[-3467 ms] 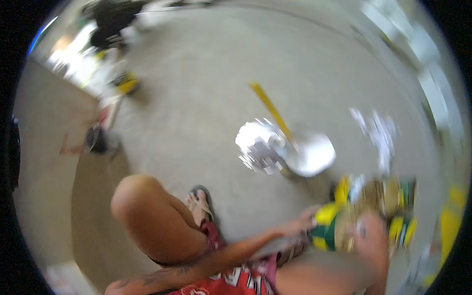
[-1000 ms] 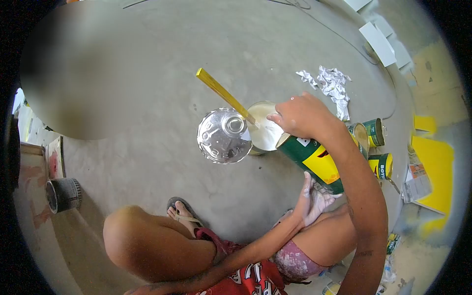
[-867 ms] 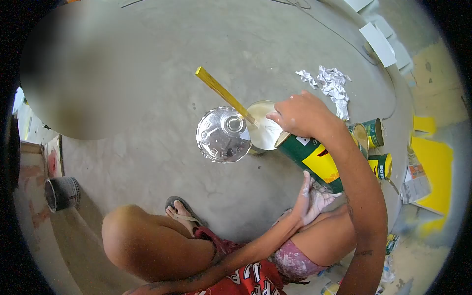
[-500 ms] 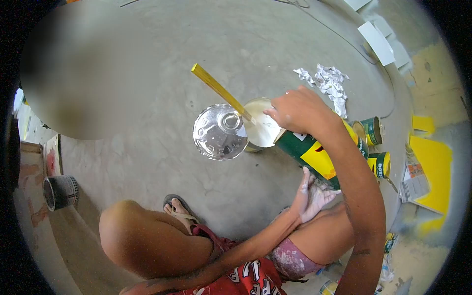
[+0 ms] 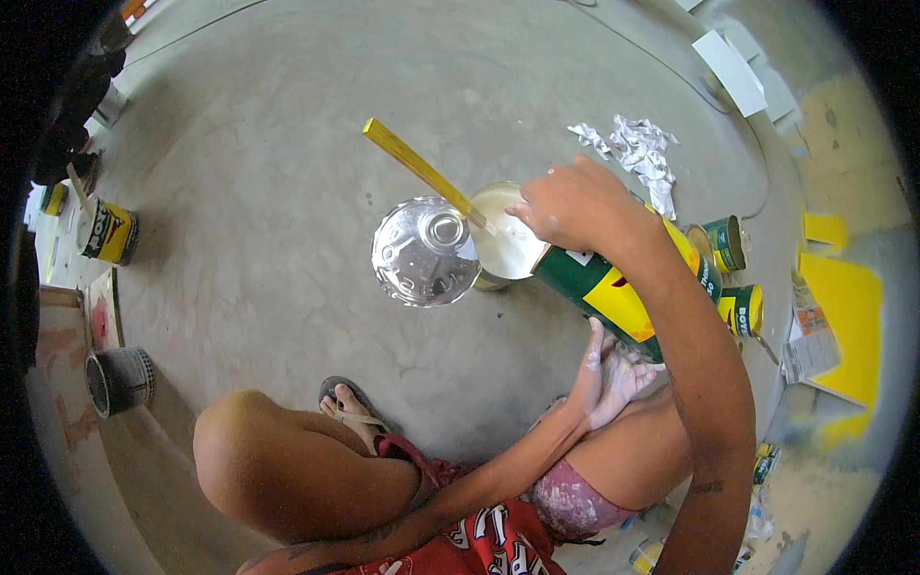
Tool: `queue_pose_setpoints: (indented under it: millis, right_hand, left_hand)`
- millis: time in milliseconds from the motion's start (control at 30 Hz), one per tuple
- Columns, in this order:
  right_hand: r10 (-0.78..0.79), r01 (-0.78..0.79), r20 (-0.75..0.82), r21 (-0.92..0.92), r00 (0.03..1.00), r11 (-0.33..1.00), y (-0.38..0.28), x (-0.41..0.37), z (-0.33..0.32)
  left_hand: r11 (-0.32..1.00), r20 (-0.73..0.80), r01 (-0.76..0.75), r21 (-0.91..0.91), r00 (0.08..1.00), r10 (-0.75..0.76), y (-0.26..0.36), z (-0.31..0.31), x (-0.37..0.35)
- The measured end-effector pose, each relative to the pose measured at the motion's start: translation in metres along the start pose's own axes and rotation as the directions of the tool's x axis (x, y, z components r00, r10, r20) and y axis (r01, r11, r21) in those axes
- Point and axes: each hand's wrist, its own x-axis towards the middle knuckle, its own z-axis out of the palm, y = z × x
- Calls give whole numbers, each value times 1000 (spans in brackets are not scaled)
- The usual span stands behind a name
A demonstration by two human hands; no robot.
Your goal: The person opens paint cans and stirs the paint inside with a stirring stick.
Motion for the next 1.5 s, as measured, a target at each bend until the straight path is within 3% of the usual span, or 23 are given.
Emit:
queue_pose_setpoints:
  millis: [300,367,600,667,900,967,1000,1067,1100,1167,1267,1333,1500]
  right_hand:
    - [-15,15,-9,-26,1000,1000,-3,2,-3]
    - [-18,18,-15,-31,1000,999,-4,2,-2]
    - [-48,44,-57,-75,997,996,-3,3,1]
    - [-51,46,-57,-79,997,996,-4,3,0]
    - [-27,27,9,-63,1000,998,-10,6,-7]
    - [-32,33,11,-73,999,997,-10,6,-8]
    - [-19,18,-12,-57,1000,998,-9,5,-5]
    - [-41,39,-167,-19,985,999,-4,4,6]
    - [-72,76,-295,3,953,997,-1,5,17]
    - [-36,32,-125,-36,991,999,-9,3,1]
    - [-48,42,-71,-75,996,996,-15,10,-6]
    - [49,-52,-47,-63,998,997,-17,8,-6]
    - [48,-50,-47,-47,998,998,-22,5,-11]
  left_hand:
    - [999,-32,-10,44,999,12,3,26,-9]
    - [999,5,39,-30,999,-39,3,24,-7]
    - [998,107,62,-7,992,-61,2,10,-4]
    - [998,48,41,-44,998,-39,1,17,-5]
    - [998,76,42,-44,996,-39,-1,6,-2]
    - [997,8,49,62,999,-49,-2,5,-2]
    - [997,7,31,71,999,-32,-13,3,1]
    - [947,301,-84,-311,936,182,-14,5,12]
    - [951,317,-146,-273,920,232,18,9,6]
    - [938,315,-294,-184,886,340,72,13,-5]
    - [893,327,-441,-96,833,446,129,23,-23]
    - [875,325,-481,-56,820,472,144,29,-29]
    - [851,285,-524,39,822,493,164,35,-39]
